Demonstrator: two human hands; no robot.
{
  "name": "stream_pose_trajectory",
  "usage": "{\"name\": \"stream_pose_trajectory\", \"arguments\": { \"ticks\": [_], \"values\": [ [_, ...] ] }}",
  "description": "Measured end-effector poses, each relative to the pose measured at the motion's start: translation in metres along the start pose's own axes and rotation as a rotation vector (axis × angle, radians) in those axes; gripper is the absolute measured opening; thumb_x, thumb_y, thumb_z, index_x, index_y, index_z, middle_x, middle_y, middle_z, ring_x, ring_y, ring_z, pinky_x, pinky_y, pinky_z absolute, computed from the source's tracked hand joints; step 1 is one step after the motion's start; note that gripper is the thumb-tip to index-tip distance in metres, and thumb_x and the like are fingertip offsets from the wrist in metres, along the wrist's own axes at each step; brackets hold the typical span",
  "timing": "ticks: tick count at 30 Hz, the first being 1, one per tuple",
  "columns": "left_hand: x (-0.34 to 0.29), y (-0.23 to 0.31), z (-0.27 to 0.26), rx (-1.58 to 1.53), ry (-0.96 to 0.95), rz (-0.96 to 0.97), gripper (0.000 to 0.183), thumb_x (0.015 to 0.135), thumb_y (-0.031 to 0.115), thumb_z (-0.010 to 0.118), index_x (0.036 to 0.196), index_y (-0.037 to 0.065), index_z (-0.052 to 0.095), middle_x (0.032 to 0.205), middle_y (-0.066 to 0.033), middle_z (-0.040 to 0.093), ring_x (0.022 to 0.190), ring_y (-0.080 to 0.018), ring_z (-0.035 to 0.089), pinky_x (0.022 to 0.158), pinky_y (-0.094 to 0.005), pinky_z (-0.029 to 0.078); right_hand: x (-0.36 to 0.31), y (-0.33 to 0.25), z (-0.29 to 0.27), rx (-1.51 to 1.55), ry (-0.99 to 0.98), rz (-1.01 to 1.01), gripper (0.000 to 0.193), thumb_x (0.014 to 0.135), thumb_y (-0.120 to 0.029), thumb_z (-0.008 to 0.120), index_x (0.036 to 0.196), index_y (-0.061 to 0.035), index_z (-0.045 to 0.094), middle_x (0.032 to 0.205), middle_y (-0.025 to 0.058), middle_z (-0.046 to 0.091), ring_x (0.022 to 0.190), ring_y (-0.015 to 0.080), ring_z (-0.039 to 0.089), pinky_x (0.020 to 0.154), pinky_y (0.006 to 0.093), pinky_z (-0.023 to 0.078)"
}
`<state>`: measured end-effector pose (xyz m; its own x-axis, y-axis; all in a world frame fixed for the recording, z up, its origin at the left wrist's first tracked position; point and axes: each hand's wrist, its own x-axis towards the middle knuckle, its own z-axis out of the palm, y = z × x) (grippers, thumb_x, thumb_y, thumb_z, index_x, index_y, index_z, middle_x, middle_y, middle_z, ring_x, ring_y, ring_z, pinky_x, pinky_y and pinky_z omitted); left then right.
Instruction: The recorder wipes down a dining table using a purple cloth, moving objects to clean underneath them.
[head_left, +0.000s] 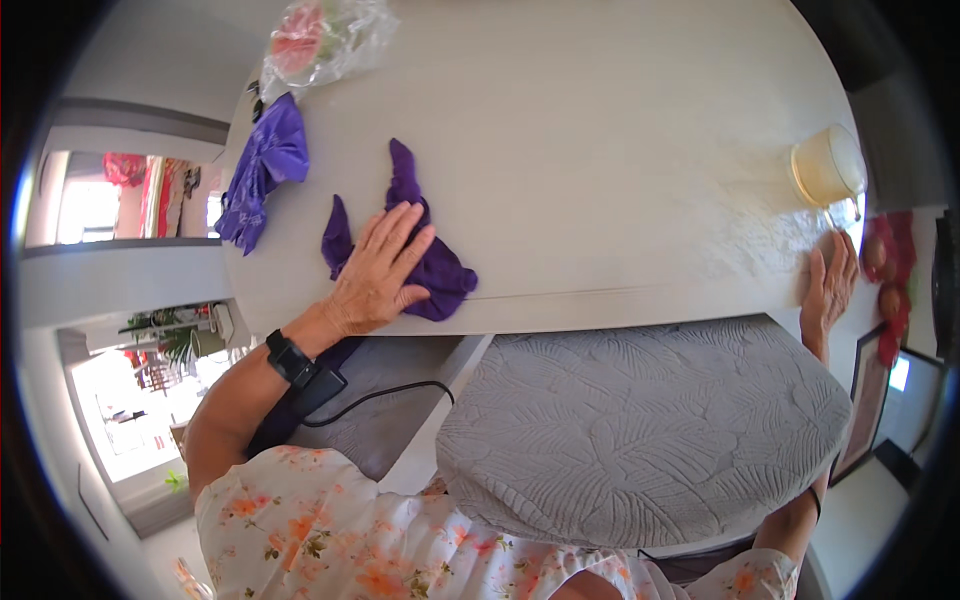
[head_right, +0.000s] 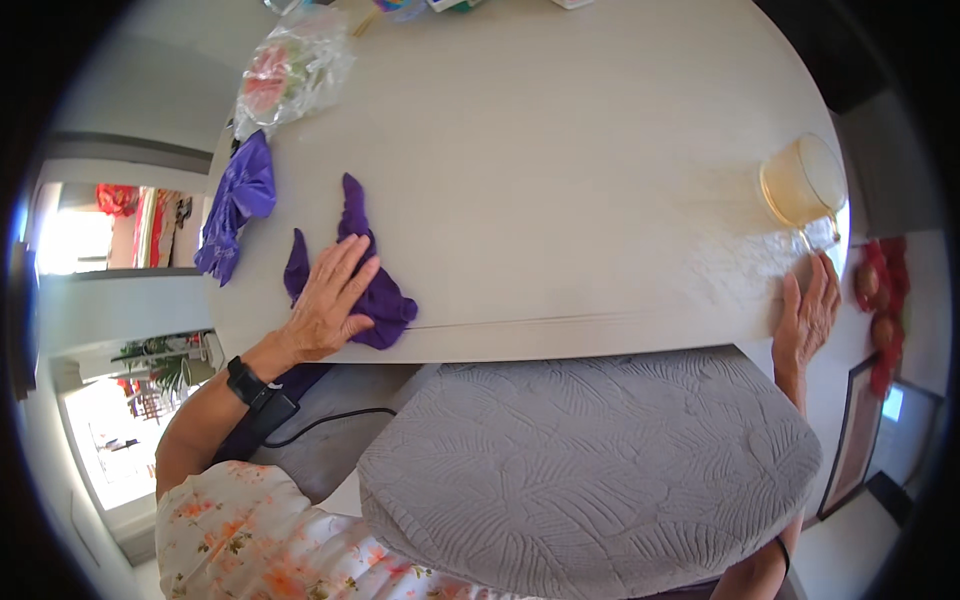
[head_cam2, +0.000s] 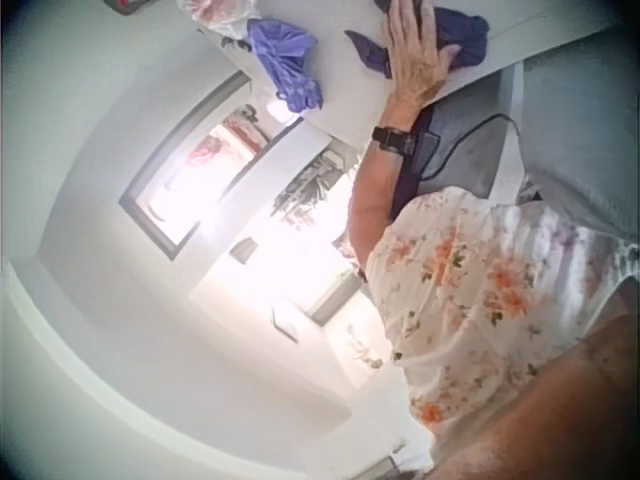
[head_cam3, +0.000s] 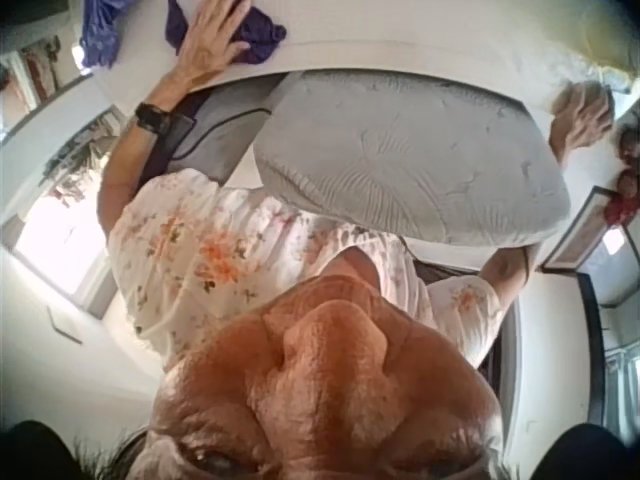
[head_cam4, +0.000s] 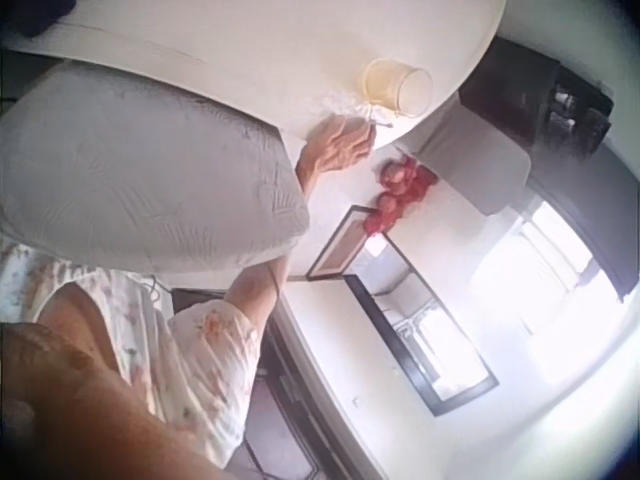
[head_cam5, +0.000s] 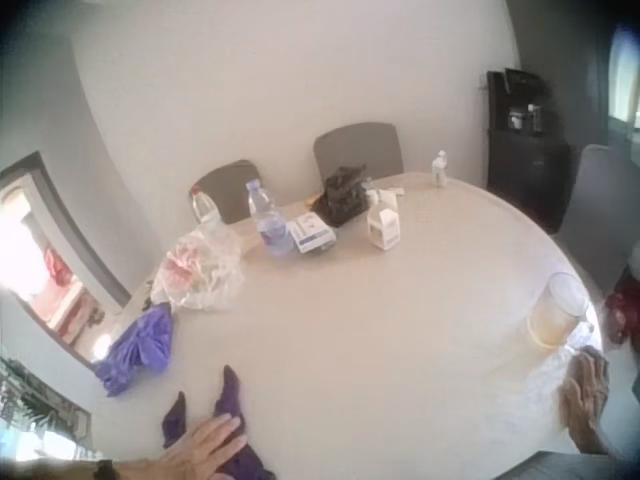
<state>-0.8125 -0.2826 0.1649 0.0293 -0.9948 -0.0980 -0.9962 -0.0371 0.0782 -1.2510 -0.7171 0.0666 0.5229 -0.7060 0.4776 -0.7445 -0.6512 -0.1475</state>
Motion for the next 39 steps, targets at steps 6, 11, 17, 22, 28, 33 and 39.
{"name": "stream_pose_trajectory", "arguments": {
  "ticks": [6,11,17,22,28,33,39],
  "values": [
    [0.045,-0.026,0.021,0.020,0.214,-0.168,0.057,0.097,0.026,0.054,0.143,-0.002,0.038,0.149,-0.0227,0.035,0.137,-0.0406,0.033,0.112,-0.0476,0.028,0.000,-0.011,0.001,0.015,0.004,0.045,0.051,0.096,-0.040,0.049,0.133,-0.0041,0.051,0.140,0.0113,0.048,0.129,0.0323,0.041,0.109,0.0413,0.031],
    [0.111,-0.045,0.025,0.026,0.370,-0.291,0.048,0.099,0.025,0.052,0.135,-0.006,0.047,0.140,-0.0249,0.047,0.133,-0.0392,0.041,0.111,-0.0445,0.031,0.002,-0.014,-0.006,0.014,0.020,0.063,0.053,0.095,-0.042,0.050,0.133,-0.0060,0.052,0.141,0.0093,0.048,0.129,0.0314,0.041,0.109,0.0411,0.031],
    [0.201,-0.015,0.024,0.022,0.441,-0.161,0.047,0.098,0.029,0.054,0.127,-0.008,0.053,0.135,-0.0250,0.052,0.129,-0.0393,0.045,0.110,-0.0446,0.034,0.001,-0.013,-0.004,-0.008,0.013,0.087,0.052,0.091,-0.038,0.054,0.133,-0.0072,0.052,0.140,0.0095,0.048,0.130,0.0312,0.041,0.109,0.0419,0.032],
    [0.241,0.053,0.021,0.001,0.468,0.187,0.043,0.089,0.023,0.065,0.117,-0.010,0.059,0.131,-0.0233,0.055,0.126,-0.0373,0.049,0.108,-0.0431,0.039,0.003,-0.022,-0.006,0.006,0.011,0.119,0.054,0.089,-0.038,0.056,0.132,-0.0073,0.051,0.140,0.0096,0.047,0.130,0.0303,0.041,0.109,0.0432,0.031],
    [0.223,0.132,0.016,-0.169,0.300,0.557,0.048,0.082,0.017,0.071,0.121,-0.009,0.057,0.132,-0.0224,0.055,0.129,-0.0354,0.048,0.109,-0.0462,0.038,0.003,-0.021,-0.012,-0.019,0.013,0.126,0.054,0.088,-0.039,0.057,0.131,-0.0064,0.052,0.140,0.0106,0.047,0.131,0.0304,0.041,0.109,0.0434,0.031],
    [0.228,0.135,0.013,-0.207,0.249,0.567,0.053,0.081,0.015,0.071,0.125,-0.007,0.055,0.135,-0.0208,0.053,0.130,-0.0353,0.047,0.110,-0.0462,0.037,0.003,-0.025,-0.017,0.003,0.016,0.124,0.055,0.086,-0.038,0.059,0.130,-0.0054,0.052,0.137,0.0129,0.048,0.129,0.0326,0.041,0.108,0.0441,0.032],
    [0.288,0.111,0.022,-0.054,0.452,0.313,0.043,0.087,0.014,0.067,0.124,-0.007,0.057,0.132,-0.0208,0.056,0.128,-0.0344,0.048,0.109,-0.0426,0.038,0.006,-0.030,-0.016,0.044,0.054,0.106,0.056,0.085,-0.040,0.061,0.126,-0.0040,0.053,0.135,0.0135,0.048,0.128,0.0336,0.041,0.108,0.0454,0.032]
  ]
}}
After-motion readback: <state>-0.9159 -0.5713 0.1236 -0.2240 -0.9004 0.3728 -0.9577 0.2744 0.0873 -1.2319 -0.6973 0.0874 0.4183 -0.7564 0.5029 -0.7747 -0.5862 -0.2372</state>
